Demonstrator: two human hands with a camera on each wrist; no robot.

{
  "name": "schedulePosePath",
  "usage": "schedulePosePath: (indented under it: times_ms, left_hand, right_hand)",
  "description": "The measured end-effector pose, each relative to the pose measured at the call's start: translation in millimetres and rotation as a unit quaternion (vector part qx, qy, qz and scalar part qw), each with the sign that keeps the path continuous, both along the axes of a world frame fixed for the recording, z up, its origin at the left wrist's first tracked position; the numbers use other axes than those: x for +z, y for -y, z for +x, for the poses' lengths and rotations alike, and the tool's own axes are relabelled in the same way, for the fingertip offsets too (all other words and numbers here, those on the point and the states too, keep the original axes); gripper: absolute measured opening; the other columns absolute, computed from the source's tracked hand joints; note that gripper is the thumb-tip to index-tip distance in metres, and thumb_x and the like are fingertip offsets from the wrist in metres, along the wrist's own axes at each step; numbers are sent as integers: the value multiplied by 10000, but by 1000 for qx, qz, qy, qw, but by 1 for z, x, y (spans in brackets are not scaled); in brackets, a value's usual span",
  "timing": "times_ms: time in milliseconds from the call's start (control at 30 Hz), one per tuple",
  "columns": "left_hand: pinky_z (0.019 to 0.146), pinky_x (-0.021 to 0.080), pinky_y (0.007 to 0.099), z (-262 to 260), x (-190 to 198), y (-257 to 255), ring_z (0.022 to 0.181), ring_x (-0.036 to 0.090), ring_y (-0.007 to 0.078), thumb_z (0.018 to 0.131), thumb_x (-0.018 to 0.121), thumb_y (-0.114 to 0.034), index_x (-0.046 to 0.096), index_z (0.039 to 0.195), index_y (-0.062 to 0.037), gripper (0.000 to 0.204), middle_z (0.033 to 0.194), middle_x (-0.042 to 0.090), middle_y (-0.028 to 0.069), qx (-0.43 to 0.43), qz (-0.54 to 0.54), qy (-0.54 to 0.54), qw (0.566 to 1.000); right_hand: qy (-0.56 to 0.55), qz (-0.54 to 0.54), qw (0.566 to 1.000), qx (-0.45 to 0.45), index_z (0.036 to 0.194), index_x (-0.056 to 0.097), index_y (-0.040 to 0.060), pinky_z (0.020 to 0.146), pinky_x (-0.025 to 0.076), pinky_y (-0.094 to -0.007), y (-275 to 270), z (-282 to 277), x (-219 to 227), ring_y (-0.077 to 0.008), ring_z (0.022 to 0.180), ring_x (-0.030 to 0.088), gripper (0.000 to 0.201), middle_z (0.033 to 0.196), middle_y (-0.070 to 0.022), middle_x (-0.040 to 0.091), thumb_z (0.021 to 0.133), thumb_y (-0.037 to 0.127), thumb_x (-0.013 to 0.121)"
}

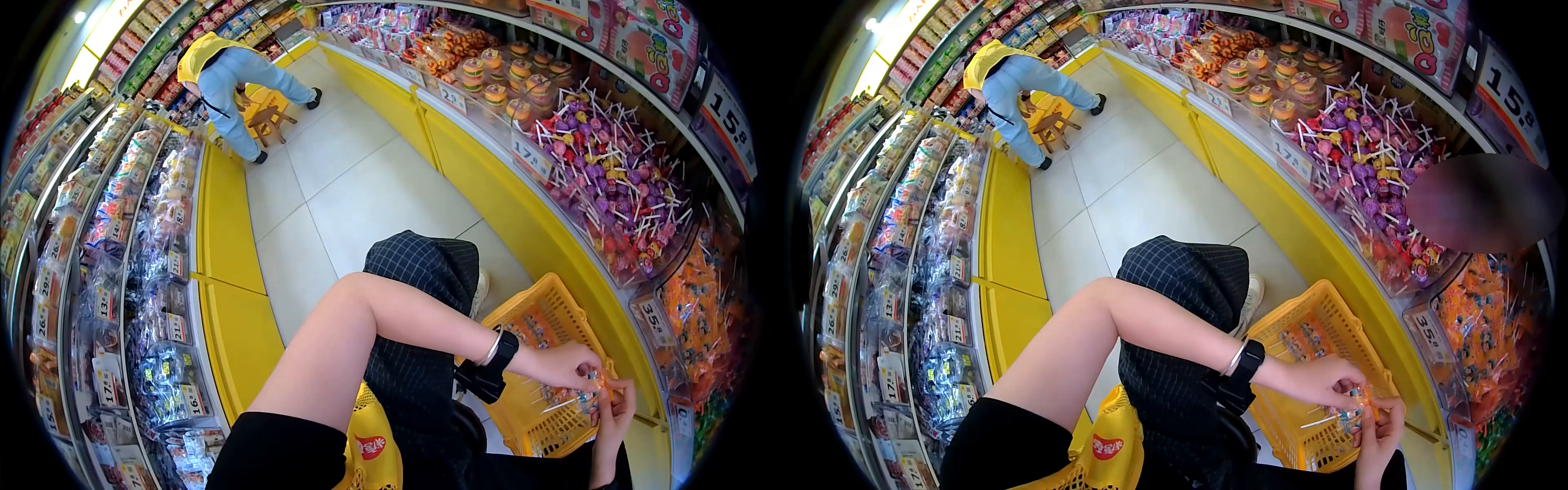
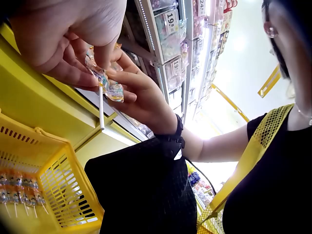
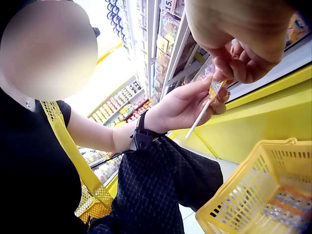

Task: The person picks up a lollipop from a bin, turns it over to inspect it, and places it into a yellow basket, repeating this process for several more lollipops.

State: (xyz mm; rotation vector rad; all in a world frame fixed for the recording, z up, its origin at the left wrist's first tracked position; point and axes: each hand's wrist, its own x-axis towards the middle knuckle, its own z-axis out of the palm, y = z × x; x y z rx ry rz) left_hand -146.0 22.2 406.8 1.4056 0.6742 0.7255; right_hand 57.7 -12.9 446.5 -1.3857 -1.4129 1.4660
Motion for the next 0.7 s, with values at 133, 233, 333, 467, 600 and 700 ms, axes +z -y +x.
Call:
schedulePosePath:
  times_ms: [133,233,333,467,600,700]
  left_hand:
    - [609,542,251,-4,6,-6,735,660,113,860,677,-90,587,989,48,209,844,688,106,-70,-87,38,993]
    - [598,543,238,-9,18,-11,728,658,103,852,678,-74,595,979,36,188,843,689,99,-81,-78,23,993]
    - [587,530,250,-7,19,-14,699,658,119,829,698,-91,595,956,41,211,820,684,110,-51,-38,7,998]
    - [589,518,270,0,5,-10,673,658,145,803,739,-161,592,972,54,311,794,669,133,-22,30,-28,999]
    - [595,510,282,3,2,-6,666,656,167,775,766,-204,583,1019,57,401,775,653,139,42,86,-34,995]
    - [599,513,282,3,5,-7,675,657,166,775,765,-180,573,1038,59,403,773,653,133,37,63,-23,997]
  right_hand:
    - [-8,-23,1000,-8,1069,452,58,419,325,-159,5,-8,10,-29,473,451,134,669,-9,556,959,67,529]
    - [-32,-15,999,-7,1112,449,55,438,351,-158,4,-7,11,-32,514,477,172,744,-24,589,966,99,527]
    - [-17,13,1000,-2,1145,451,41,460,379,-163,3,-5,6,-41,541,496,218,823,-46,609,961,116,540]
    - [30,34,999,-4,1178,469,42,475,363,-167,7,-2,5,-39,570,484,243,818,-26,593,951,82,548]
    - [19,14,1000,-11,1170,473,37,471,361,-166,4,7,-2,-37,556,476,254,827,-36,598,936,58,568]
    - [40,28,998,-25,1152,476,32,463,358,-167,3,9,-1,-38,543,469,245,823,-38,597,930,55,576]
